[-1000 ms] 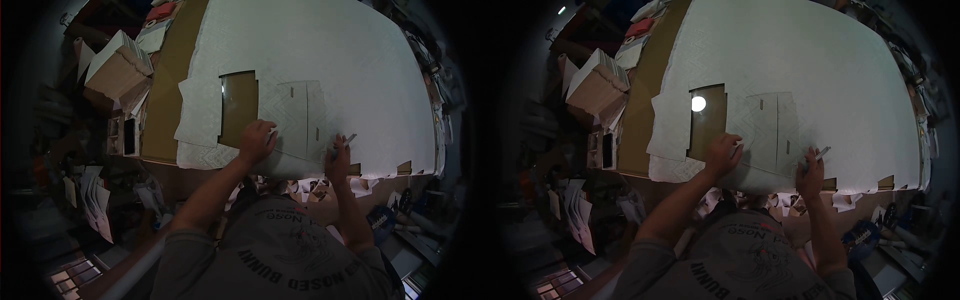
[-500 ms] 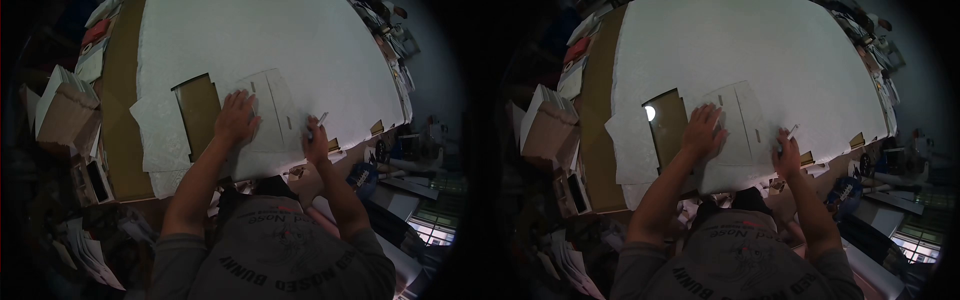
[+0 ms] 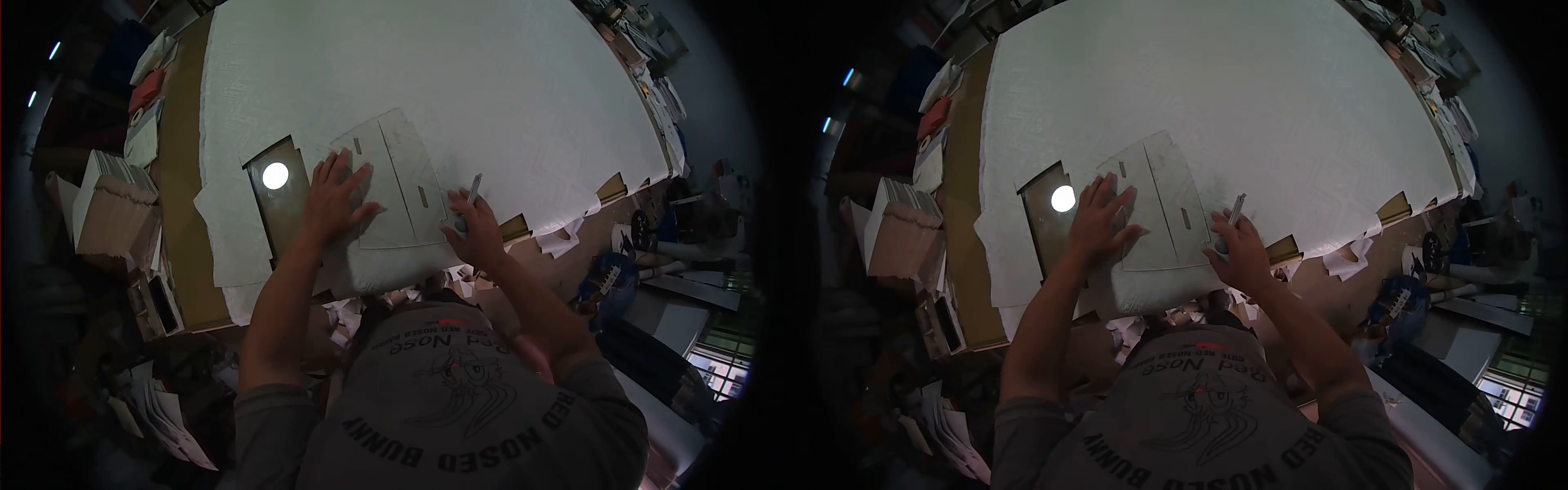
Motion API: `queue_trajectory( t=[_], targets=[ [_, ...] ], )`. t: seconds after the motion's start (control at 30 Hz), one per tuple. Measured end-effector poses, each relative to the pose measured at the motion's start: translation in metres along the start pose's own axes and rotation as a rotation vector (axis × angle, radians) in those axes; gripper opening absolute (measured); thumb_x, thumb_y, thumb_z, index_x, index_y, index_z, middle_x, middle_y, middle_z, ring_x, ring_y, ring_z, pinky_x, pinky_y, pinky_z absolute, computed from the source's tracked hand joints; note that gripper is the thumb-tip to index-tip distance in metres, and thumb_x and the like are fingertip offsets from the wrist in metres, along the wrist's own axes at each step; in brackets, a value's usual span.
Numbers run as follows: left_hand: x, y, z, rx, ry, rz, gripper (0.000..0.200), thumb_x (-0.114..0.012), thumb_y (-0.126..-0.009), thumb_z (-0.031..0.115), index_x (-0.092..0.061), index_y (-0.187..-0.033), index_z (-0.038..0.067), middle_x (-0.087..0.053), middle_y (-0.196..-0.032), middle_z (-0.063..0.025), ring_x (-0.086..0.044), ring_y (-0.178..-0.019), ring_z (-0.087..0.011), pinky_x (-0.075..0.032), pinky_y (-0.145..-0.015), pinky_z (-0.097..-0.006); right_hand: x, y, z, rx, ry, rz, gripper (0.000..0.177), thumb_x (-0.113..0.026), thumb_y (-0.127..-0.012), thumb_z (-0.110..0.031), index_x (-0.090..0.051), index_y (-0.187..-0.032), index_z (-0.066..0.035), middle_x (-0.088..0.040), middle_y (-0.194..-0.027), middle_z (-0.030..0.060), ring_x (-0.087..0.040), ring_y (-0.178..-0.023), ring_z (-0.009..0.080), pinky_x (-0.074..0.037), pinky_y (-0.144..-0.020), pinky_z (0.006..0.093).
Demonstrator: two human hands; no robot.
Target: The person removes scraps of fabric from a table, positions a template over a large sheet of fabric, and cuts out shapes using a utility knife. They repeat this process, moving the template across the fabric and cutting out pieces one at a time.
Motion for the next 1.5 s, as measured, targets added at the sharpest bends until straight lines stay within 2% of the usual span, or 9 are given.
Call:
queue_trajectory(
  t=[0.17,0.4,0.5,0.57,0.67,0.8,1.07,1.37,1.5],
  targets=[
    [-0.003,0.010,0.010,0.001,-0.022,-0.063,0.077,-0.077,-0.084,0.063,-0.063,-0.146,0.019,-0.041,-0.163,-0.0201,-0.033,-0.153,-0.0463,-0.025,-0.126,-0.0596,-0.005,0.012,-0.011,0.153,0.005,-0.183,0.064,-0.090,-0.080,-0.027,-0.053,-0.129,-0.009,-0.057,-0.153,0.0173,-0.048,-0.143,0.0465,-0.041,-0.117,0.0560],
    [-0.002,0.012,0.011,0.032,0.011,-0.030,0.076,-0.079,-0.083,0.060,-0.062,-0.146,0.021,-0.042,-0.162,-0.0183,-0.034,-0.152,-0.0445,-0.026,-0.126,-0.0583,-0.005,0.013,-0.011,0.065,-0.081,-0.195,0.064,-0.089,-0.081,-0.034,-0.055,-0.129,-0.009,-0.057,-0.152,0.0167,-0.043,-0.148,0.0442,-0.032,-0.124,0.0564],
    [-0.004,0.013,0.010,0.047,0.039,-0.016,0.076,-0.079,-0.083,0.058,-0.061,-0.147,0.022,-0.043,-0.162,-0.0179,-0.035,-0.152,-0.0437,-0.027,-0.126,-0.0574,-0.004,0.011,-0.009,0.033,-0.102,-0.222,0.060,-0.089,-0.081,-0.024,-0.054,-0.128,-0.009,-0.058,-0.152,0.0159,-0.043,-0.149,0.0416,-0.034,-0.123,0.0541],
    [-0.002,0.013,0.009,0.053,0.022,-0.012,0.076,-0.080,-0.083,0.057,-0.061,-0.147,0.021,-0.042,-0.162,-0.0180,-0.034,-0.152,-0.0441,-0.027,-0.126,-0.0573,0.000,0.011,0.000,-0.065,-0.331,-0.195,0.050,-0.079,-0.087,-0.006,-0.053,-0.129,-0.009,-0.060,-0.150,0.0163,-0.045,-0.149,0.0400,-0.040,-0.119,0.0522],
    [0.000,0.013,0.011,0.040,0.021,-0.013,0.078,-0.081,-0.082,0.058,-0.060,-0.148,0.021,-0.042,-0.162,-0.0181,-0.033,-0.153,-0.0447,-0.027,-0.126,-0.0573,0.006,0.020,0.018,-0.161,-0.304,-0.132,0.045,-0.065,-0.088,0.007,-0.052,-0.128,-0.008,-0.063,-0.147,0.0165,-0.048,-0.147,0.0404,-0.042,-0.118,0.0492],
    [0.001,0.014,0.011,0.024,0.038,-0.027,0.081,-0.081,-0.081,0.060,-0.060,-0.149,0.021,-0.041,-0.163,-0.0183,-0.032,-0.153,-0.0452,-0.026,-0.126,-0.0573,0.007,0.028,0.010,-0.157,-0.252,-0.119,0.045,-0.061,-0.087,0.009,-0.052,-0.127,-0.008,-0.065,-0.144,0.0171,-0.051,-0.144,0.0411,-0.042,-0.118,0.0485],
    [-0.005,0.013,0.009,-0.011,0.000,-0.055,0.084,-0.079,-0.082,0.062,-0.058,-0.151,0.020,-0.037,-0.166,-0.0202,-0.030,-0.154,-0.0468,-0.024,-0.126,-0.0586,-0.005,0.024,-0.016,0.005,-0.039,-0.165,0.065,-0.089,-0.079,-0.015,-0.050,-0.130,-0.011,-0.058,-0.152,0.0176,-0.042,-0.149,0.0457,-0.041,-0.118,0.0524],
    [-0.005,0.016,0.009,0.007,0.021,-0.022,0.085,-0.078,-0.083,0.062,-0.055,-0.151,0.016,-0.036,-0.167,-0.0200,-0.029,-0.155,-0.0452,-0.022,-0.127,-0.0585,-0.011,0.022,-0.013,-0.040,-0.122,-0.188,0.063,-0.090,-0.078,-0.018,-0.054,-0.130,-0.012,-0.057,-0.154,0.0114,-0.043,-0.149,0.0414,-0.035,-0.123,0.0528],
    [-0.004,0.016,0.009,0.013,0.027,-0.017,0.087,-0.078,-0.082,0.063,-0.056,-0.150,0.014,-0.037,-0.166,-0.0196,-0.029,-0.155,-0.0443,-0.022,-0.127,-0.0584,-0.009,0.020,-0.017,-0.002,-0.085,-0.194,0.065,-0.089,-0.079,-0.017,-0.050,-0.130,-0.010,-0.058,-0.153,0.0144,-0.042,-0.149,0.0446,-0.039,-0.120,0.0530]
  ],
)
Point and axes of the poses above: each hand's wrist, its own y-axis away from the middle knuckle, its own x-axis out of the back of the hand, z = x × y, the point moved 9 cm from there along -y, towards the middle knuckle
